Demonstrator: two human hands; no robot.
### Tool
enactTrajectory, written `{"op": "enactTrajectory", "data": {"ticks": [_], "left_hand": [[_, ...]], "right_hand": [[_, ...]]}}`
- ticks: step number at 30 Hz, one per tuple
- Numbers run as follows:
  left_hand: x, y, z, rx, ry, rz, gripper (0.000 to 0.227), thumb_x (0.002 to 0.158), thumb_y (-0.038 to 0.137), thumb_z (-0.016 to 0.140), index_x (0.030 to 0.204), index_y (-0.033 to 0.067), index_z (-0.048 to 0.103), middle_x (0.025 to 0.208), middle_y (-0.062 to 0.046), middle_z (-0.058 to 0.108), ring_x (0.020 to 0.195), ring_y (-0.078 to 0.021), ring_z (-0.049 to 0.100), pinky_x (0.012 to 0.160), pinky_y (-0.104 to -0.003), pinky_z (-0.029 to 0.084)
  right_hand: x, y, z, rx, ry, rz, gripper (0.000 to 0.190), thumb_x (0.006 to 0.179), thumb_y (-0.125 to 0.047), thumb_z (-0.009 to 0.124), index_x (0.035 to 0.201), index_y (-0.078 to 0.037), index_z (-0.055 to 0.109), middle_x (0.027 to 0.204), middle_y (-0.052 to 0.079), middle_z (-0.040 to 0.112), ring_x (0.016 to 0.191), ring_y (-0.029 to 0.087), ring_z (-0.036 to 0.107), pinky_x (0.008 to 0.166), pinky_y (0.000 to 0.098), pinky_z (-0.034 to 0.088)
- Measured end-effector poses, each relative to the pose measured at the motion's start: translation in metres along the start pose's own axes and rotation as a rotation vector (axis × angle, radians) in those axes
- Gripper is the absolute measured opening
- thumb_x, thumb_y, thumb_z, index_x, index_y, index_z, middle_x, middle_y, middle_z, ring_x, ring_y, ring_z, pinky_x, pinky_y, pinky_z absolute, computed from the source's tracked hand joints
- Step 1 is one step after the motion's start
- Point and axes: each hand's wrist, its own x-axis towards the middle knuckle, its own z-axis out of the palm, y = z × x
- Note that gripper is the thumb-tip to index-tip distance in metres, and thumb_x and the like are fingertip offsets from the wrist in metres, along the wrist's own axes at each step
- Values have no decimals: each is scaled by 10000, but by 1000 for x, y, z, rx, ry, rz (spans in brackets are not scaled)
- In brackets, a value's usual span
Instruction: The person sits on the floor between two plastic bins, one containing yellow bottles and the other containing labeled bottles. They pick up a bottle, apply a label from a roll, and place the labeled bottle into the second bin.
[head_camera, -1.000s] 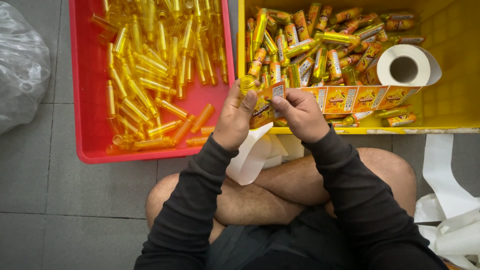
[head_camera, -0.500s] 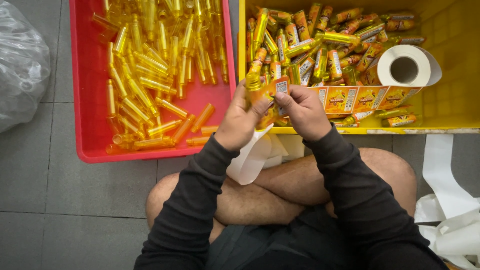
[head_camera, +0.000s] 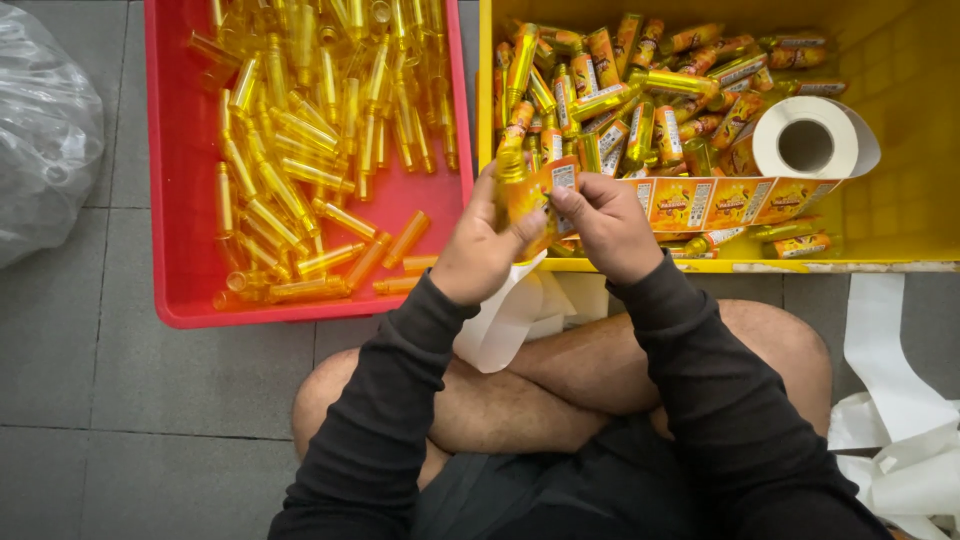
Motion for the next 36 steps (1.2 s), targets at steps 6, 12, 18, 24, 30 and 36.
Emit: {"op": "enactTrajectory", "data": {"ticks": [6,12,18,24,30,36], "left_hand": [[2,-7,-8,-82,70,-18,393,1107,214,523,1467,79,445,1346,-137,619,1246,-196,568,1101,-459,479],[0,10,2,-84,-95,-6,848,969,0,714,1610,164,183,1424,-148,552,1319,-243,554,1145,-510,445],[-1,-11,-3,-99,-10,-43,714,1007,105,676,1584,123,256,1424,-185,553,1275,-275,583,1085,-528,490],[5,-17,-2,-204,255,-136,428,1067,244,588,1437,60,477,1177,-224,681,1015,-332,717,842,-492,631],[3,-4,11,-215,243,-317,429,1091,319,489,1484,162,422,1102,-197,679,850,-335,752,610,-446,678],[-2,-16,-1,-32,15,-220,669,1009,74,611,1565,130,243,1216,-182,564,996,-251,661,690,-374,666]], "right_hand": [[0,16,-4,37,13,23,189,1051,-105,665,904,9,703,676,87,658,657,138,643,665,307,572],[-1,18,-4,5,37,15,188,1060,-111,657,923,14,691,676,105,662,654,139,643,644,306,571],[0,15,-3,1,60,13,188,1050,-111,678,927,30,700,667,117,663,639,160,656,650,325,584],[-1,8,-2,-20,50,21,200,1047,-120,690,891,4,703,606,84,618,607,119,609,626,282,563],[1,13,-3,-54,69,6,196,1057,-103,670,905,19,688,614,101,614,618,152,632,620,308,564],[-1,21,-12,-78,88,19,202,1071,-124,659,921,7,694,703,88,638,699,143,623,677,316,557]]}}
